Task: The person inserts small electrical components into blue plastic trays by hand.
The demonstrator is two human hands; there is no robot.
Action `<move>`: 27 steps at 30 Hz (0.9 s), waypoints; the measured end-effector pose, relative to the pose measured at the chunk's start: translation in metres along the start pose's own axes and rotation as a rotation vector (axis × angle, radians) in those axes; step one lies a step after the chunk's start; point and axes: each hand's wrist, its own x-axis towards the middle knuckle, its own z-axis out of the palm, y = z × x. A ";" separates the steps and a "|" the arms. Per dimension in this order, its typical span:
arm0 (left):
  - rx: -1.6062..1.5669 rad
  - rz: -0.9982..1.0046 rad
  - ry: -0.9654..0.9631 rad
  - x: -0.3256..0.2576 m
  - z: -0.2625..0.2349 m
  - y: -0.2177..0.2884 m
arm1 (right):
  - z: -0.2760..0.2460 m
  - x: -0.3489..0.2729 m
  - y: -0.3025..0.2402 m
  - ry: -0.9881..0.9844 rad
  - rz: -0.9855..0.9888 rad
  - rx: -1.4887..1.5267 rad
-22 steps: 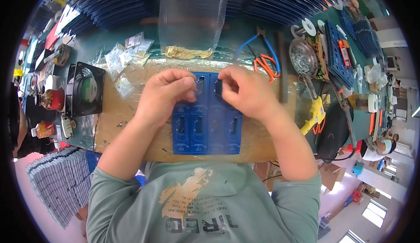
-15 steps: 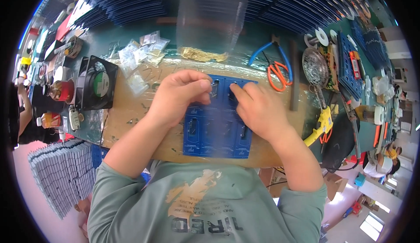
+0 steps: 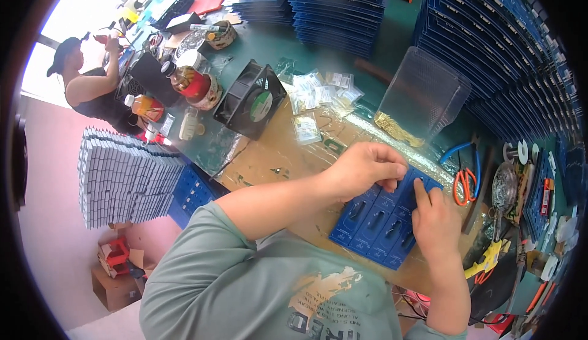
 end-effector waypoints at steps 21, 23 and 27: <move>0.052 -0.034 0.055 -0.003 0.003 0.011 | 0.016 0.008 0.015 0.002 0.528 0.998; 0.000 -0.021 0.085 -0.003 0.001 0.010 | 0.017 0.013 0.015 0.092 0.385 0.892; 0.038 -0.063 0.067 0.001 0.004 0.009 | 0.020 0.010 0.018 0.169 0.293 0.725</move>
